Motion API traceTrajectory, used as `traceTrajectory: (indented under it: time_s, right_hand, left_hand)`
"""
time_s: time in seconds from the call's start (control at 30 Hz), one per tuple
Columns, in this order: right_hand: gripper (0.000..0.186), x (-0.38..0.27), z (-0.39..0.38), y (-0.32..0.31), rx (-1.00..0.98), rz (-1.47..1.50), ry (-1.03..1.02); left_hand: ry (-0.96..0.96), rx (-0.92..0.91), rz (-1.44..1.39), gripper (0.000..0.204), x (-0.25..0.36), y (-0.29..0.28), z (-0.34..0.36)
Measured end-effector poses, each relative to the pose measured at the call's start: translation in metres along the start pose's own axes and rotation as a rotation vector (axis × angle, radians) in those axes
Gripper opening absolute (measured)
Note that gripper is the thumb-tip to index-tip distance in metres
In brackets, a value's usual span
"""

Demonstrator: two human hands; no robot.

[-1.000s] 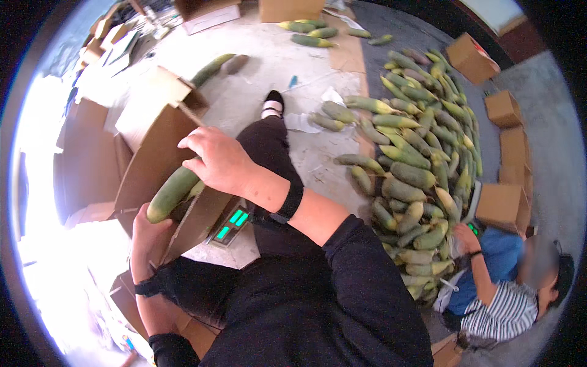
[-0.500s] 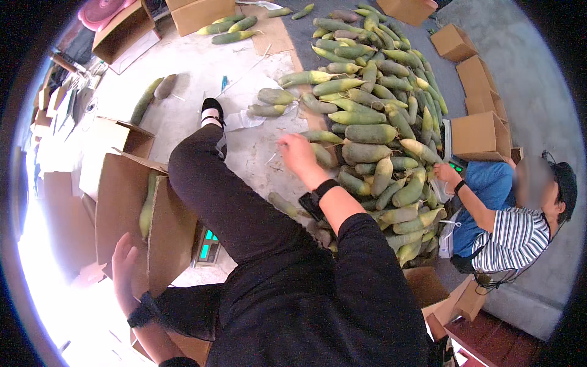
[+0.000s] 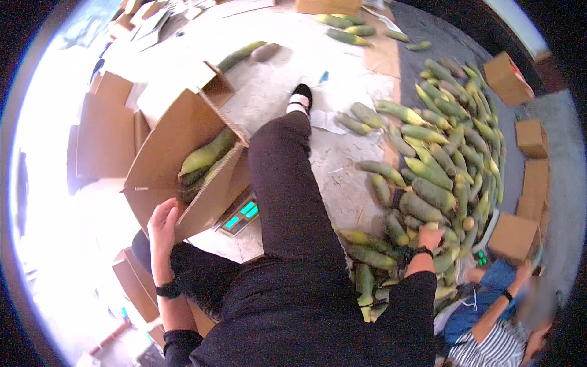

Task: The recorder is weighing green papayas and placing them into cardboard boxes.

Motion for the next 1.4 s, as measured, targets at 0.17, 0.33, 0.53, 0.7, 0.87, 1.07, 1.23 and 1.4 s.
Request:
traceTrajectory:
  time_s: [0.17,0.33,0.53,0.7,0.87,1.07,1.23,1.4]
  right_hand:
    - [0.072,0.022,0.011,0.012,0.056,-0.198,0.149]
    - [0.070,0.005,-0.009,0.024,-0.041,0.001,0.148]
    - [0.063,-0.028,-0.061,0.035,-0.104,-0.010,-0.207]
    - [0.064,-0.104,-0.111,0.021,-0.171,0.311,-0.577]
    - [0.067,-0.231,-0.214,-0.063,-0.233,0.572,-0.973]
    - [0.065,-0.313,-0.418,-0.180,-0.300,0.900,-1.542]
    - [0.065,-0.317,-0.564,-0.177,-0.375,0.978,-1.911]
    - [0.035,-0.310,-0.635,-0.111,-0.128,0.643,-2.019]
  left_hand:
    - [-0.031,0.010,-0.032,0.021,0.003,0.005,0.001]
    - [-0.043,0.001,-0.016,0.020,0.007,0.007,0.004]
    - [0.029,0.014,0.027,0.019,0.013,0.004,0.004]
    - [0.084,-0.014,0.061,0.019,0.020,0.005,0.005]
    - [0.104,0.008,0.018,0.019,0.017,0.003,0.003]
    - [-0.062,0.009,-0.181,0.023,-0.010,0.006,0.002]
    - [-0.034,0.017,-0.256,0.025,-0.008,0.002,0.000]
    - [-0.027,0.052,-0.307,0.028,-0.015,0.002,-0.003]
Point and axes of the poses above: each hand's wrist, its own z-axis towards the middle knuckle, its own y-axis out of the palm, x = y × z, the point moved 8 cm from there along z, towards the middle knuckle, and after that the axes turned 11 degrees about y, right-handed, at the moved point
